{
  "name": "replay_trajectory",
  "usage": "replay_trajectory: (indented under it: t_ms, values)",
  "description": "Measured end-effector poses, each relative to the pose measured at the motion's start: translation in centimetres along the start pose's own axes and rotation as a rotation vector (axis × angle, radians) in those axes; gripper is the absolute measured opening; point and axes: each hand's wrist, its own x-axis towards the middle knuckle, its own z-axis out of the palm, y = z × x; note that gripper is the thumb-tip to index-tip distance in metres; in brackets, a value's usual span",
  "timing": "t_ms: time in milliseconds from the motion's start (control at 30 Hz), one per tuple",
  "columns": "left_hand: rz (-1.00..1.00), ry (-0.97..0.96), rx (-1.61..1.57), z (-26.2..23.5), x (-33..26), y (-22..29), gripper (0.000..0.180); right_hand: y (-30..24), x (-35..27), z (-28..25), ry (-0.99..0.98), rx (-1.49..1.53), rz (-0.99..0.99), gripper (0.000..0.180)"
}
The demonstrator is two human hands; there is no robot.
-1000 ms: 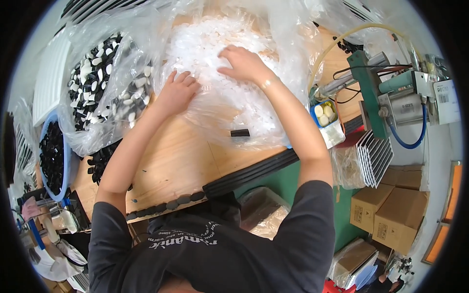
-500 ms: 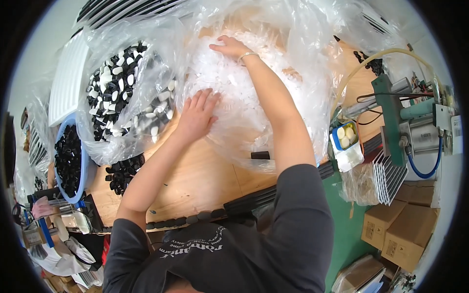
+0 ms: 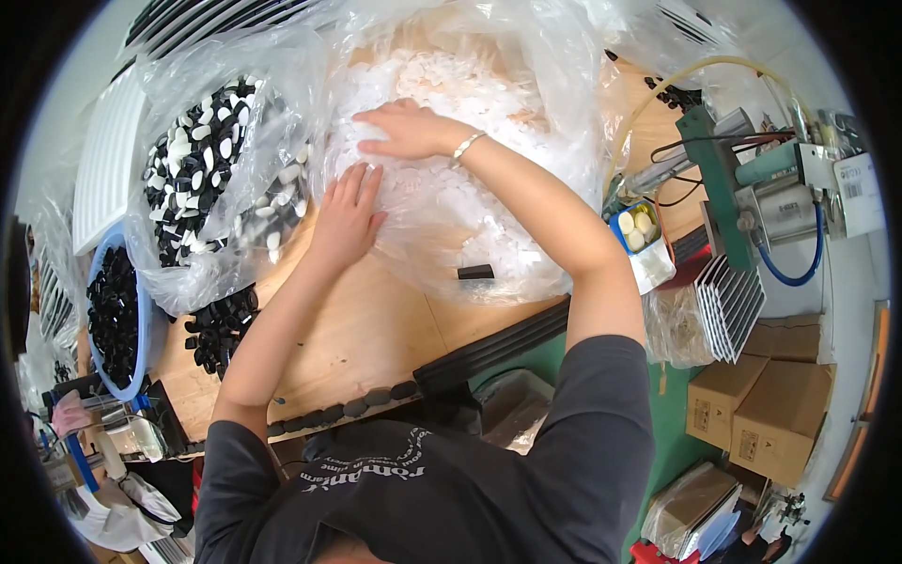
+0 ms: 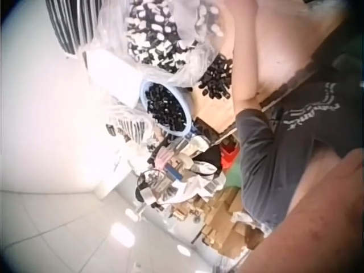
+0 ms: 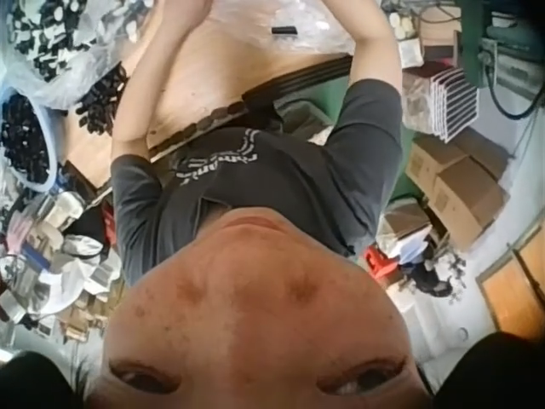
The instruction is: Assembling small black plastic components by inserting white foam pieces into them.
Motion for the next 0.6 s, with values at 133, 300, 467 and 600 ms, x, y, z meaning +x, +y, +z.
replay_trajectory:
  t_ms: [133, 300, 467, 600]
  values:
    - [0.018, 0.027, 0.034, -1.2, -2.0, 0.8, 0.063, 8.0, -1.9, -2.8, 0.126, 0.021, 0.135, 0.064]
    - [0.067, -0.002, 0.08, -2.4, -2.9, 1.5, 0.058, 12.9, -6.8, -6.0, 0.023, -0.112, 0.609, 0.06]
    - [0.13, -0.034, 0.108, -2.6, -3.8, 1.3, 0.052, 7.4, -10.3, -4.8, -0.172, -0.087, 0.384, 0.059]
    - [0.084, -0.024, 0.123, -2.3, -3.6, 0.9, 0.051, 5.8, -14.4, -5.2, -0.359, -0.165, 0.145, 0.058]
